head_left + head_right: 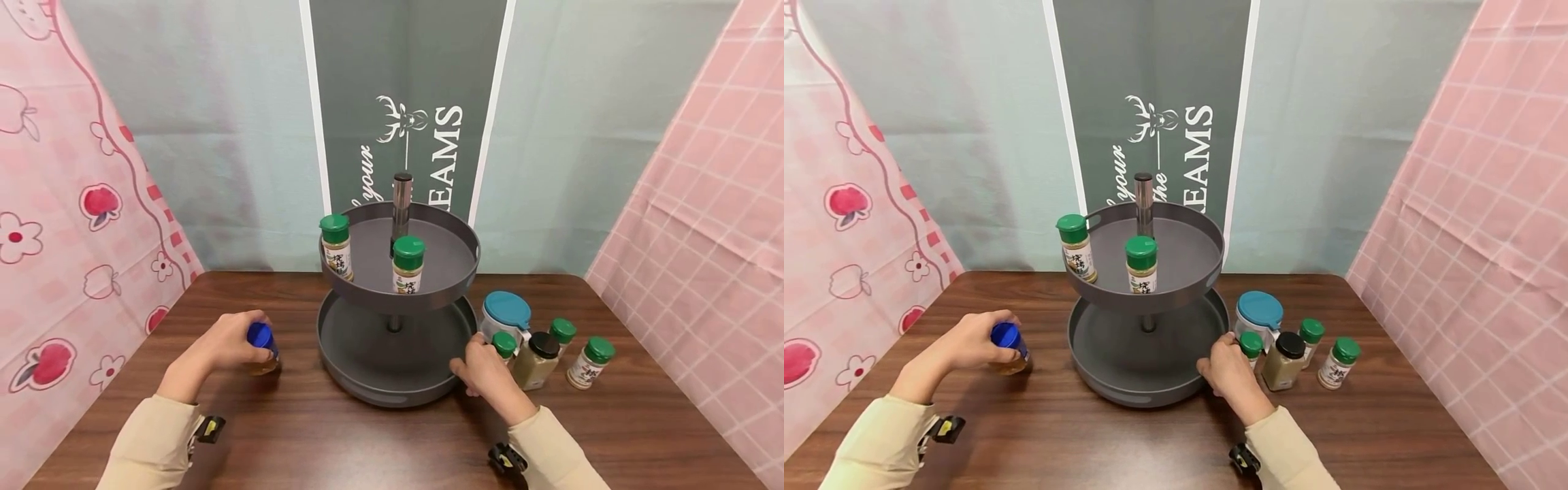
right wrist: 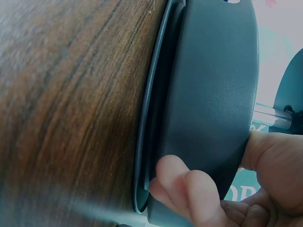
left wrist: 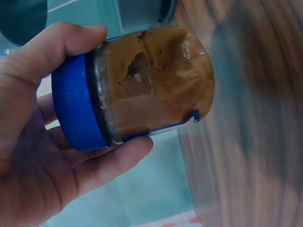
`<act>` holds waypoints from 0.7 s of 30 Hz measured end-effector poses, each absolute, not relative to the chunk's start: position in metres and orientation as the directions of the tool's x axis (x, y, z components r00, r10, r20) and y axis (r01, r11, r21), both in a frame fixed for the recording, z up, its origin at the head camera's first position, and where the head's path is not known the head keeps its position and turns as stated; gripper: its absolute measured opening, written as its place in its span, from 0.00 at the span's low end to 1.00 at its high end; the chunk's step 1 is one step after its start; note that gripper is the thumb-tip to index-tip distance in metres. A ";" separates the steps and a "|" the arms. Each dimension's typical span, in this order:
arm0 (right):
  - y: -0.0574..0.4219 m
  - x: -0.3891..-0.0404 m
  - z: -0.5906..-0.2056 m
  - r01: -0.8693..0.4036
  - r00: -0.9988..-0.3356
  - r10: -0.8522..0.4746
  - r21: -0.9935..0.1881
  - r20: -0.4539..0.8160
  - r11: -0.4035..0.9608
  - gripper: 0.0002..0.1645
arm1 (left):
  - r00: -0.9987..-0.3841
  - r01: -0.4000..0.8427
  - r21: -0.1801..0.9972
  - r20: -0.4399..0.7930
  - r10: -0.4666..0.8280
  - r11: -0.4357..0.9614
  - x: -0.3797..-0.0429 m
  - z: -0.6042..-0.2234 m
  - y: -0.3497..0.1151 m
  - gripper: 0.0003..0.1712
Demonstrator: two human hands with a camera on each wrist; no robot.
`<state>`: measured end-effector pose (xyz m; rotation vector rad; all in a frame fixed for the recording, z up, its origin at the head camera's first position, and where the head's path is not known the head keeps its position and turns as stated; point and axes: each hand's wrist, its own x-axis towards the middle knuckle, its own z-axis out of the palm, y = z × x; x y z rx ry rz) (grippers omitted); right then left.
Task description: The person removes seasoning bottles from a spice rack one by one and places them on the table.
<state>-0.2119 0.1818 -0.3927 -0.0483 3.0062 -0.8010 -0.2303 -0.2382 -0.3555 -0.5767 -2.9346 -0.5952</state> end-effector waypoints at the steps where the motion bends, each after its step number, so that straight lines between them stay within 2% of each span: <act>1: 0.182 -0.212 -0.393 -0.022 -0.999 -0.038 -0.499 -0.022 0.866 0.40 | -0.926 0.377 0.358 0.162 0.341 0.854 -0.230 -0.356 -0.241 0.28; 15: 0.184 -0.214 -0.392 -0.013 -0.998 -0.039 -0.497 -0.043 0.867 0.42 | -0.939 0.341 0.350 0.163 0.302 0.872 -0.232 -0.367 -0.264 0.28; 21: 0.185 -0.214 -0.391 -0.010 -0.999 -0.032 -0.486 -0.036 0.874 0.37 | -0.946 0.323 0.353 0.130 0.295 0.878 -0.230 -0.370 -0.261 0.29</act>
